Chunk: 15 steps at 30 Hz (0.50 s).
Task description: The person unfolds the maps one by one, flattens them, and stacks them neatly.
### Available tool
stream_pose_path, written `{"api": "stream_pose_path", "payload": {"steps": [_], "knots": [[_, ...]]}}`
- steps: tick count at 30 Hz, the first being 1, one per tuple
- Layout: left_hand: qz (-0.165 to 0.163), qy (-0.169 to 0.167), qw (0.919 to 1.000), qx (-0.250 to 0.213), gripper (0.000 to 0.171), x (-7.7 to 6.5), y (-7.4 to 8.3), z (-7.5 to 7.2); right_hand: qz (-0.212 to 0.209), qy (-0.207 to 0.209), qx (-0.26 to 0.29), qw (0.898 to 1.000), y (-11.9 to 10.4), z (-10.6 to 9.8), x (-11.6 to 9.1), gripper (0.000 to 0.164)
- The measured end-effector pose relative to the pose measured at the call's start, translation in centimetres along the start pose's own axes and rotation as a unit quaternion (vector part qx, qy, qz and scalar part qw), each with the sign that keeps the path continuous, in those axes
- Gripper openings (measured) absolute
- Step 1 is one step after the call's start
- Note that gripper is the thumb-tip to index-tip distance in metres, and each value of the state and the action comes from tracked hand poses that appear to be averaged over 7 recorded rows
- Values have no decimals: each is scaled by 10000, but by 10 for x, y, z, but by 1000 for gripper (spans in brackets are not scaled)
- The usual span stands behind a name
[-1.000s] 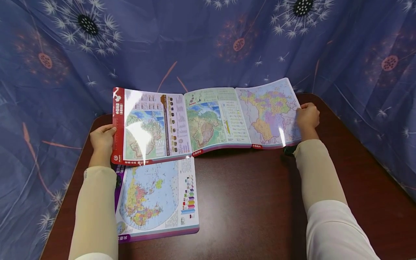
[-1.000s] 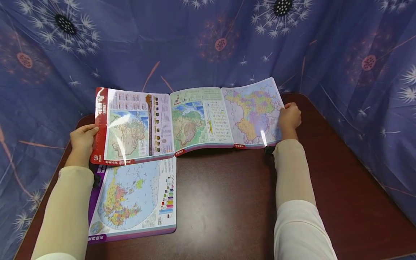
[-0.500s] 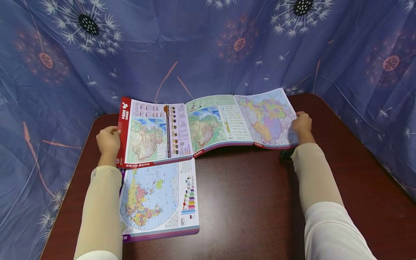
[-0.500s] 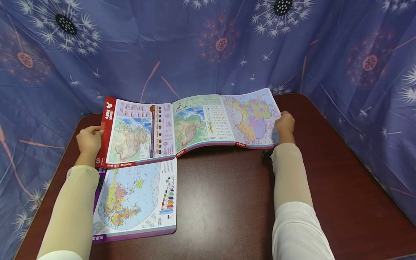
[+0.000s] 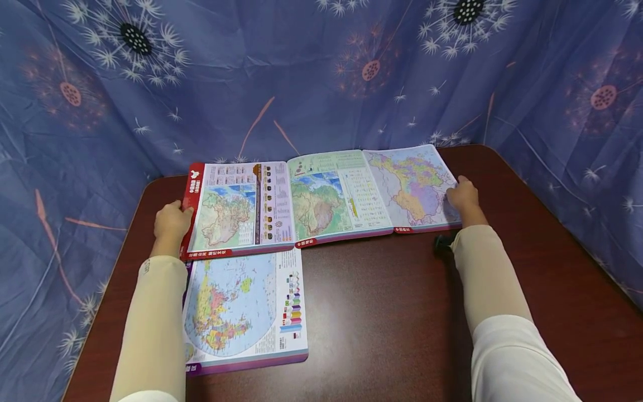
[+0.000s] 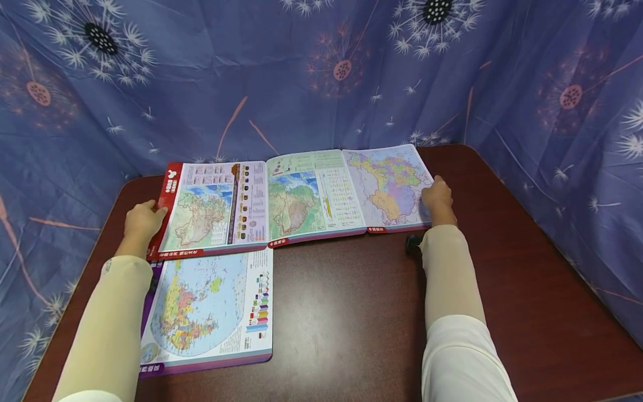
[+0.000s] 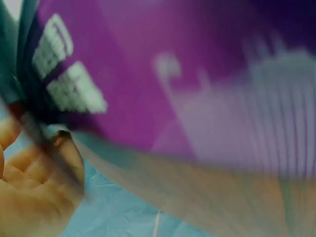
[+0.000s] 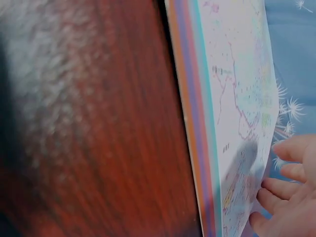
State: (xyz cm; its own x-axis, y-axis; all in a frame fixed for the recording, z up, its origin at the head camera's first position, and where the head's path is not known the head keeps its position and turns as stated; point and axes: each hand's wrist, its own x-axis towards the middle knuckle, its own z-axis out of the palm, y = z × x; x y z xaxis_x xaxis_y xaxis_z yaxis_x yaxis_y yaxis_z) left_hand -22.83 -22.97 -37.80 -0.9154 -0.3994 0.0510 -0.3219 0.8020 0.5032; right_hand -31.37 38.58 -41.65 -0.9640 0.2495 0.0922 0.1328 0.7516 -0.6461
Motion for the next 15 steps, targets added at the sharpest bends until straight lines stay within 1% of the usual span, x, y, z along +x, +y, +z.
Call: {"api": "stream_pose_path", "payload": {"steps": [3, 6, 9, 12, 13, 15], "knots": [[273, -87, 9992, 280, 54, -2, 2, -3, -254, -23, 94, 9996, -4, 0, 1, 56], [726, -42, 9960, 523, 53, -6, 7, -4, -700, -55, 198, 9973, -12, 1, -1, 55], [1204, -58, 9903, 685, 56, -12, 14, -3, -1145, -237, 272, 9928, -24, 0, -7, 59], [1713, -264, 9804, 941, 59, -19, 21, 0, -1613, -533, 274, 9851, -35, 1, -15, 64], [1900, -357, 9756, 1042, 61, -21, 23, 1, -1791, -644, 241, 9814, -38, 2, -18, 66], [2322, -543, 9632, 1240, 63, -26, 26, 3, -2110, -860, 161, 9736, -43, 5, -24, 71]]}}
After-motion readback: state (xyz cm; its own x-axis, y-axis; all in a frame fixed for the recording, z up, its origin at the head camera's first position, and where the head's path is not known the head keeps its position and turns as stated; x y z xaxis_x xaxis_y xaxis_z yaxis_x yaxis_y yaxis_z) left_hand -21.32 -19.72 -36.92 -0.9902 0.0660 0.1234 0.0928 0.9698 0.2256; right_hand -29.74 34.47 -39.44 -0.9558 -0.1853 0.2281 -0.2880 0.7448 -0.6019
